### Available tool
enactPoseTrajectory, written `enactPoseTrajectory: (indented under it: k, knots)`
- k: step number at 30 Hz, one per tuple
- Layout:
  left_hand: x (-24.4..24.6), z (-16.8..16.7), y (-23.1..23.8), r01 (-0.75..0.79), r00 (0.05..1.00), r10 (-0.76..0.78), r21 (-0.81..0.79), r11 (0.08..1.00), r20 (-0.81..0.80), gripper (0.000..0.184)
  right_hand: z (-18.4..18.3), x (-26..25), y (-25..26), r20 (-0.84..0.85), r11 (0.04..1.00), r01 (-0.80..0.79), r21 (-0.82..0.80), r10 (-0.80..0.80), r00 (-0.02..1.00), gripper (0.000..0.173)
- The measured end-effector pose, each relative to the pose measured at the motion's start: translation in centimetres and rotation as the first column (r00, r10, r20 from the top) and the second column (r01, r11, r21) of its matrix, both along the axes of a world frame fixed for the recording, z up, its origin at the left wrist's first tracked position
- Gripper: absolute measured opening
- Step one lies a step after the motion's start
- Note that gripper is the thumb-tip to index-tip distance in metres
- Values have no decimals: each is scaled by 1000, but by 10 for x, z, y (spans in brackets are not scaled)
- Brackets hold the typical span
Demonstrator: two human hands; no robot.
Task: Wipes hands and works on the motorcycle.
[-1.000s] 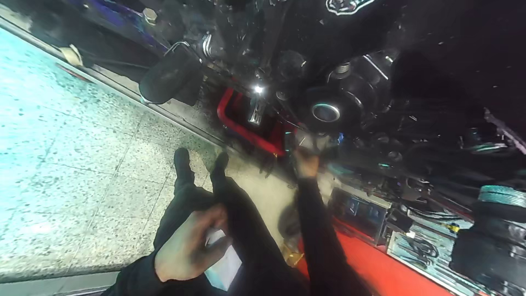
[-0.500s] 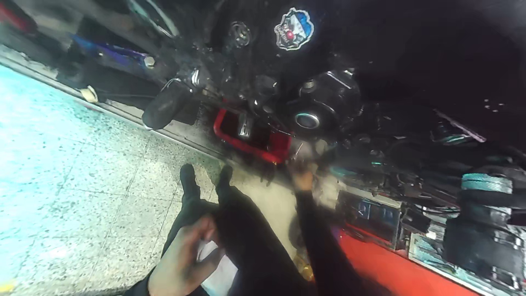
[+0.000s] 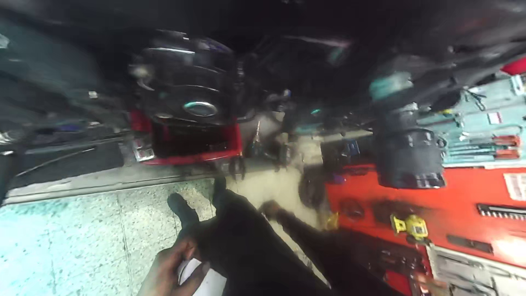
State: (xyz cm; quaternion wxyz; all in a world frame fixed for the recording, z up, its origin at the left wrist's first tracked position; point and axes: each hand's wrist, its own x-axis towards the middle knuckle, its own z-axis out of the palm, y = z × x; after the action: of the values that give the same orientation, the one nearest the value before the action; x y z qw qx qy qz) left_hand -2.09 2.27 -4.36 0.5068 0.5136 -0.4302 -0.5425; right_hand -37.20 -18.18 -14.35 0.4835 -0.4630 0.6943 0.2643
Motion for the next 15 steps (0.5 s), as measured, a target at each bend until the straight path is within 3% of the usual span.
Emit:
enactPoseTrajectory:
  k: [3,8,9,10,11,12,13,14,15]
  knots:
    - [-14,10,-3,-11,1000,11,6,1000,19,29,1,-20,-23,46,998,1,-59,1,999,32]
    - [-42,23,0,-120,992,118,51,991,43,21,15,-86,-114,-156,914,-53,-401,-12,988,40]
    - [-49,25,-2,-143,989,140,51,988,50,19,12,-102,-133,-200,850,-69,-523,-44,979,41]
    - [-58,27,-4,-163,986,161,47,985,43,18,-10,-122,-148,-225,635,-100,-766,-118,967,39]
    - [-69,29,-8,-181,983,180,46,982,25,17,-9,-131,-168,-233,539,-97,-837,-189,954,38]
    - [-81,31,-12,-201,980,201,49,978,9,18,17,-126,-187,-247,583,-74,-809,-222,943,37]
    - [-94,33,-17,-219,976,220,55,974,2,19,70,-113,-213,-236,827,37,-561,-203,950,41]
    - [-107,35,-23,-236,972,236,63,970,8,21,90,-109,-231,-221,865,79,-495,-214,952,42]
    - [-119,37,-29,-243,970,242,72,967,24,23,87,-113,-244,-210,838,74,-541,-220,953,41]
